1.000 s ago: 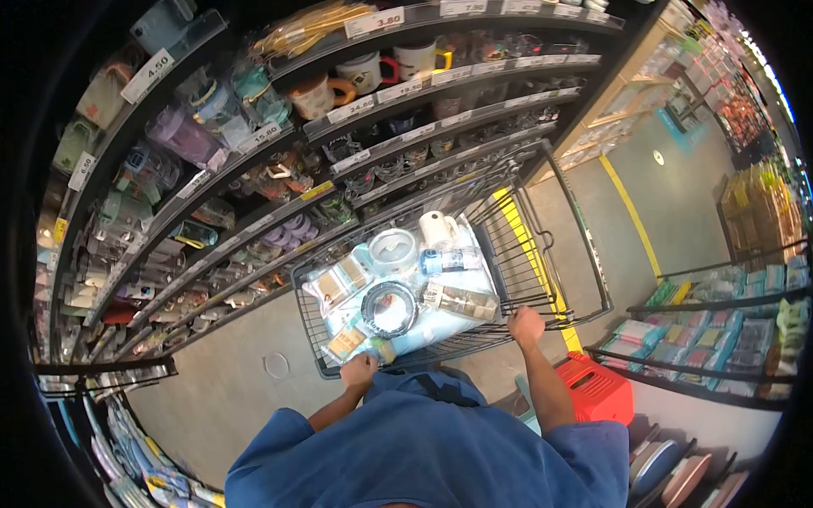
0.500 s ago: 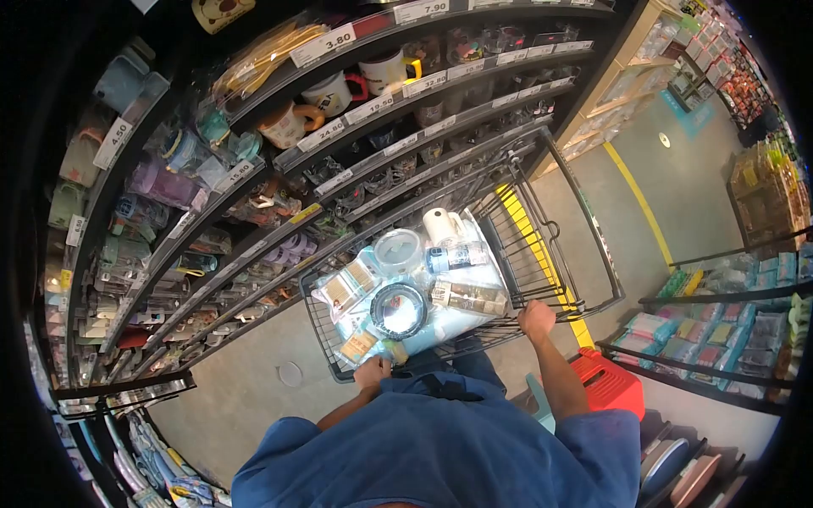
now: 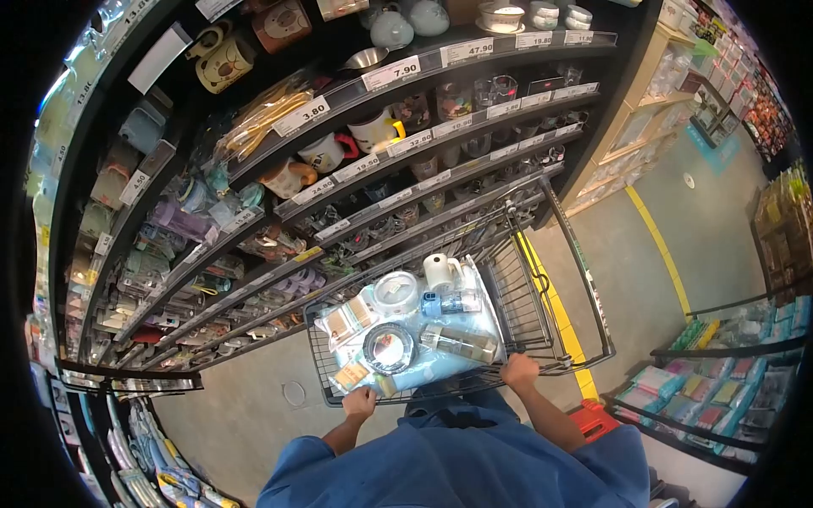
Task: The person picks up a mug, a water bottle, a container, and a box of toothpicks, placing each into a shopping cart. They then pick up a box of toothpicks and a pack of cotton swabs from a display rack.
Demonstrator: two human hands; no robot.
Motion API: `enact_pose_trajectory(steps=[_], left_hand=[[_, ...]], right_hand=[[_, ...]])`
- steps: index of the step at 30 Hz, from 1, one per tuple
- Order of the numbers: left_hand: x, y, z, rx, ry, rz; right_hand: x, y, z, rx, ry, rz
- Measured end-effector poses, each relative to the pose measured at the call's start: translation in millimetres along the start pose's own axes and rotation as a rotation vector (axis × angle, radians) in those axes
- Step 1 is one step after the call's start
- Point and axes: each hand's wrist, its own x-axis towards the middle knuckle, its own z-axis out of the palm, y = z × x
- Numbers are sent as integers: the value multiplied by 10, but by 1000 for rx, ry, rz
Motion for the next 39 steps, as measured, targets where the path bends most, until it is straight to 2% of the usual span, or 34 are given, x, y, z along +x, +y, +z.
enact_pose_trajectory(steps=[2, 3, 7, 17, 20, 21, 26, 34, 39], left_hand=[[22, -7, 62, 13, 0, -31], [30, -1, 61, 22, 27, -7], [-8, 16, 33, 40, 40, -12], [0, 31, 39, 3, 43, -47], [15, 44, 59, 0, 59, -73], [13, 67, 38, 0, 69, -67], [29, 76, 47, -12, 97, -46], [24, 90, 53, -32, 75, -48], [39, 134, -24, -23, 55, -55]], right_hand=[[37, 43, 27, 27, -89, -15], [33, 61, 58, 0, -28, -48], [72, 65, 71, -2, -34, -81], [96, 55, -16, -3, -138, -121], [211, 145, 178, -14, -124, -153], [176, 80, 58, -52, -162, -99], [218, 127, 16, 7, -142, -212], [88, -26, -293, -21, -202, -153], [139, 29, -173, -4, -161, -176]])
